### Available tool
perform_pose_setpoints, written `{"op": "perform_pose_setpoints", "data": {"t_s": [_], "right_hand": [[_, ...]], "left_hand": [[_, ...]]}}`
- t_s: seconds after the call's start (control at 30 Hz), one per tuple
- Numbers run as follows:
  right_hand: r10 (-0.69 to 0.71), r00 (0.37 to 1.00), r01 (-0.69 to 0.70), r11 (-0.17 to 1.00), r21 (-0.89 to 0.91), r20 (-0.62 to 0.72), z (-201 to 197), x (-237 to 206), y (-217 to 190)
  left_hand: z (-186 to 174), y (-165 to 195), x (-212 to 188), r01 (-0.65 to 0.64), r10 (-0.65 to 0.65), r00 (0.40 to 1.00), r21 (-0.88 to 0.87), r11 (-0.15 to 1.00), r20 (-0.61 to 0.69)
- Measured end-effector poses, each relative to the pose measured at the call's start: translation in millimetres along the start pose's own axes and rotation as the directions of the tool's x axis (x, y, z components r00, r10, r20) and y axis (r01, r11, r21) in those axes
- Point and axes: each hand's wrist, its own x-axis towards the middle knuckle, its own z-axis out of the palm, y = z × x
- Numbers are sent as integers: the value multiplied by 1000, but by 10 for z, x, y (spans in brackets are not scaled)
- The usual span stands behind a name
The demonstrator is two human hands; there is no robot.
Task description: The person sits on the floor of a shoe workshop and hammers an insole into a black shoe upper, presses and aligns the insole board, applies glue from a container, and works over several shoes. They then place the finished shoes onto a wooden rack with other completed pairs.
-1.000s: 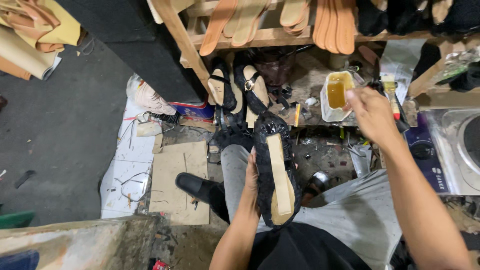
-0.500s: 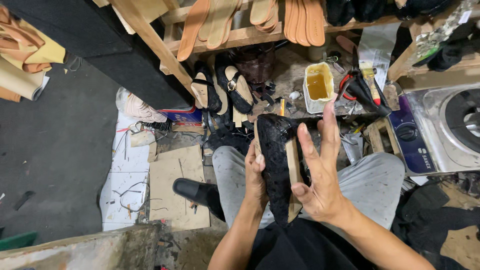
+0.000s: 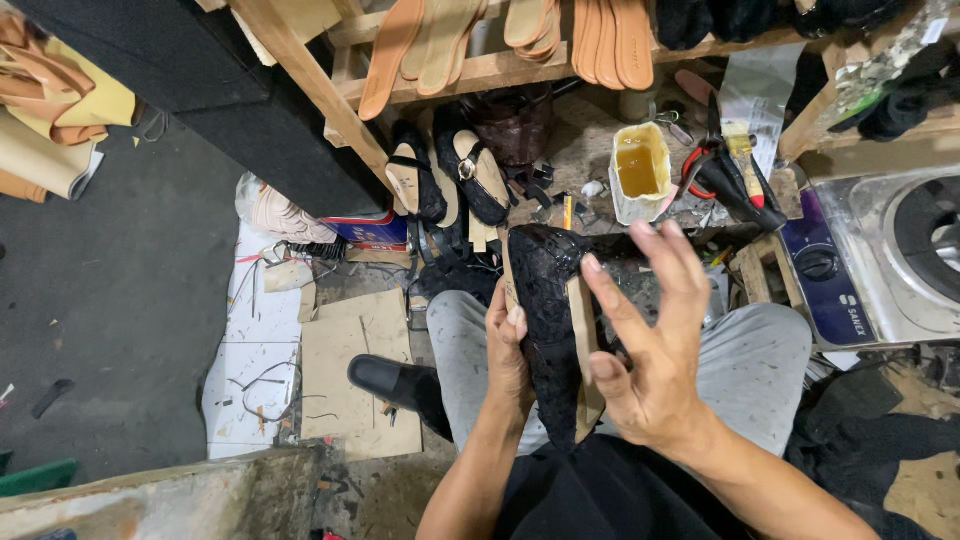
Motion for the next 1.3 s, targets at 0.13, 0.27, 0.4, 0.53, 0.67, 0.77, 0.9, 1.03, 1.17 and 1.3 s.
{"op": "perform_pose_setpoints", "data": {"t_s": [0.13, 0.27, 0.4, 0.53, 0.67, 0.77, 0.9, 1.03, 1.17, 1.3], "right_hand": [[12, 1000, -11, 999, 35, -6, 33, 17, 17], [-12, 1000, 12, 1000, 29, -7, 70, 11, 45], [-56, 998, 56, 998, -27, 9, 70, -1, 63], [-74, 997, 76, 993, -88, 21, 66, -21, 59], [-96, 995, 96, 984, -150, 12, 77, -33, 52], [-111, 994, 113, 972, -206, 19, 77, -29, 62], [-153, 987, 160, 945, -285, 47, 42, -6, 97], [-204, 978, 208, 922, -327, 48, -16, 44, 139], [-211, 976, 216, 925, -312, 50, -69, 120, 177], [-212, 976, 217, 935, -280, 50, -123, 188, 193]], "left_hand": [[37, 24, -10, 1, -1, 1000, 30, 1000, 21], [12, 8, -13, -2, 1, 999, 18, 1000, 34], [-37, -23, -4, -16, 16, 999, 0, 1000, 41], [-57, -25, 0, -16, 16, 999, 6, 1000, 28], [-41, 10, -15, -15, 14, 1000, 20, 1000, 26], [-17, 52, -22, -16, 15, 1000, 34, 999, 25], [11, 114, -30, -4, 3, 1000, 39, 999, 19], [28, 172, -41, 40, -40, 999, 25, 999, 0], [48, 197, -49, 87, -87, 996, 17, 996, -9], [68, 210, -66, 105, -105, 994, -7, 994, 6]]}}
